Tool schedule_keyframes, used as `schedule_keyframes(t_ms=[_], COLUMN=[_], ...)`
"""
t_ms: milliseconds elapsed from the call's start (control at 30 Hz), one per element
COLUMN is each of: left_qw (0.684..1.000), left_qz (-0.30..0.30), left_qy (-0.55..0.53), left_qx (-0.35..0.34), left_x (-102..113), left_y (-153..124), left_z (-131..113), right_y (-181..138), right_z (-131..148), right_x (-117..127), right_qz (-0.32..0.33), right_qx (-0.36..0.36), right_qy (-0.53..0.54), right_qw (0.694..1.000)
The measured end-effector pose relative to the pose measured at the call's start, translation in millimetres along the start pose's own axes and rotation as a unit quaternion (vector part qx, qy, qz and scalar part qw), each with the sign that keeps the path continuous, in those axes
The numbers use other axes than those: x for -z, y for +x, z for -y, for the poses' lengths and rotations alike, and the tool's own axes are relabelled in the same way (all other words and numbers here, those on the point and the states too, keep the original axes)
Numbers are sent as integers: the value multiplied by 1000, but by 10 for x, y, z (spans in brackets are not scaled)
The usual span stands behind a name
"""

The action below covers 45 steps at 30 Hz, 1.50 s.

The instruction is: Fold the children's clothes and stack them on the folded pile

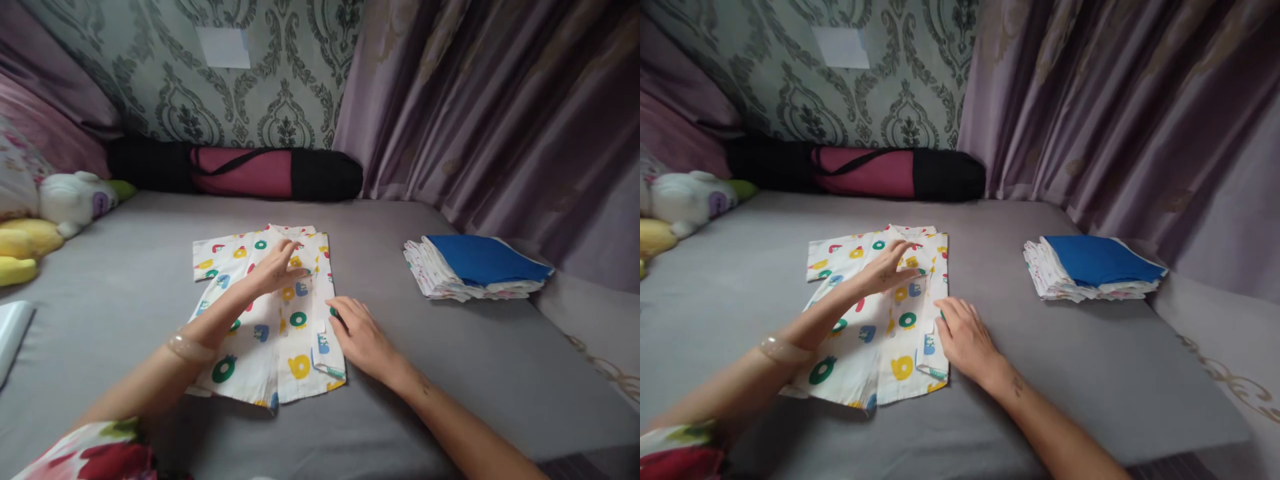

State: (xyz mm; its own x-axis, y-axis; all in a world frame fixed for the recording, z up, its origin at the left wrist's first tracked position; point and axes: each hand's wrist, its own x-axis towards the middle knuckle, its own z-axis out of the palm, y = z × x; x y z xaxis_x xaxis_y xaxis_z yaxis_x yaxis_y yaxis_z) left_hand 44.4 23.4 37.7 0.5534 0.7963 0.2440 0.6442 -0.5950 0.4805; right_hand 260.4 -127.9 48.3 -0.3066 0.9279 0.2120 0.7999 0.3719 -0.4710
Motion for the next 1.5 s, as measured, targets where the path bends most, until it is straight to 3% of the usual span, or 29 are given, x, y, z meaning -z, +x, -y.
schedule_keyframes(t_ms=[133, 233, 367, 567, 767, 933, 1167, 1333, 1500], left_qw=[991, 985, 983, 987, 987, 988, 986, 983, 982], left_qz=[124, 164, 166, 138, 129, 112, 125, 132, 137], left_qy=[22, 54, 79, 82, 96, 96, 110, 130, 125], left_qx=[-34, -20, -6, -22, -27, -34, -27, -18, -26], left_x=[13, 33, 69, -10, -132, -134, -144, -137, -89], left_y=[-418, -753, -1132, -1476, -1569, -1574, -1570, -1574, -1578], left_z=[-172, -260, -331, -487, -495, -473, -486, -541, -565], right_y=[219, 258, 251, 136, 213, 854, 1725, 1887, 1888], right_z=[-23, -34, -18, 113, 174, 6, -403, -459, -492], right_x=[-211, -337, -336, -378, -320, -256, -612, -778, -786], right_qz=[43, 82, 109, 88, 88, 7, 45, 55, 56], right_qx=[14, -2, -15, 30, 35, 0, -70, -112, -113], right_qy=[-106, -129, -126, -114, -92, -103, -140, -147, -152], right_qw=[993, 988, 986, 989, 991, 995, 987, 981, 980])
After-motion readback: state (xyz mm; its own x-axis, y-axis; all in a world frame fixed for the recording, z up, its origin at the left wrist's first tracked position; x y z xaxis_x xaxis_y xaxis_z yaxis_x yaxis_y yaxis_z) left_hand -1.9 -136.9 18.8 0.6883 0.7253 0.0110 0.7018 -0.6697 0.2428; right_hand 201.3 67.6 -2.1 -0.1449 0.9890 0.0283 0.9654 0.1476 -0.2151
